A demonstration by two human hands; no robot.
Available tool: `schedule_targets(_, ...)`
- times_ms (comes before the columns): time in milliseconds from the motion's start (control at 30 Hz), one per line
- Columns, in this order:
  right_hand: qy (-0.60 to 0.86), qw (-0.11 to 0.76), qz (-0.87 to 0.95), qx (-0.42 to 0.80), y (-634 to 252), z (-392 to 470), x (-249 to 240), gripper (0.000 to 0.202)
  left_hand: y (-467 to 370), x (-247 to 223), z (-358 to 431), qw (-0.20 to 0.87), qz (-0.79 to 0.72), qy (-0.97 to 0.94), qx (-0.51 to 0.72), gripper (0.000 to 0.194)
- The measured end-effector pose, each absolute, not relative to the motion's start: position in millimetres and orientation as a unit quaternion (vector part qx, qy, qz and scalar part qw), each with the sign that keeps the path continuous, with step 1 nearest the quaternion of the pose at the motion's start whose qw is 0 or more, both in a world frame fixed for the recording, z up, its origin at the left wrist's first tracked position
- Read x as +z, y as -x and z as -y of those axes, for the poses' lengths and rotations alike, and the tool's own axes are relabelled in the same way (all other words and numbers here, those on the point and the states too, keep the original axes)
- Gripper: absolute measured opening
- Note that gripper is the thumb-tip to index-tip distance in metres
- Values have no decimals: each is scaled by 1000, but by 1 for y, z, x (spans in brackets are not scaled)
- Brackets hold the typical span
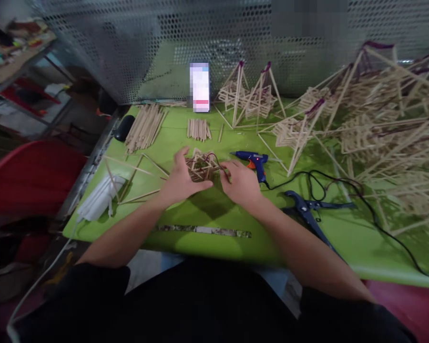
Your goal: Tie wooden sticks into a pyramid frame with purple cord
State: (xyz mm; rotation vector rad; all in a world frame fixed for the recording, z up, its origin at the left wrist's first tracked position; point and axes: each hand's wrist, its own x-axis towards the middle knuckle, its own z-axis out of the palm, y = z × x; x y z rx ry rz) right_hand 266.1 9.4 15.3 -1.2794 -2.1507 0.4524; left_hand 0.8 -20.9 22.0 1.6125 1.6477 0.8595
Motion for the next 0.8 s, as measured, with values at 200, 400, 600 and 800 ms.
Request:
schedule_targets(200,485,270,814,169,-265,-11,9,37,-10,-2,24,271,-597,-657,372,150)
schedule_targets(400,490,304,801,163,-269,-13,16,36,-8,-17,16,235,-587,-657,410,155)
schedule_targets(600,487,353,779,178,-272,-11,28,35,-9,-19,20,225,-559,-659,449,155)
schedule_targets(800,481,416,661,397,-270,-8,34,44,-12,-12,25,149,-470,-701,515,157)
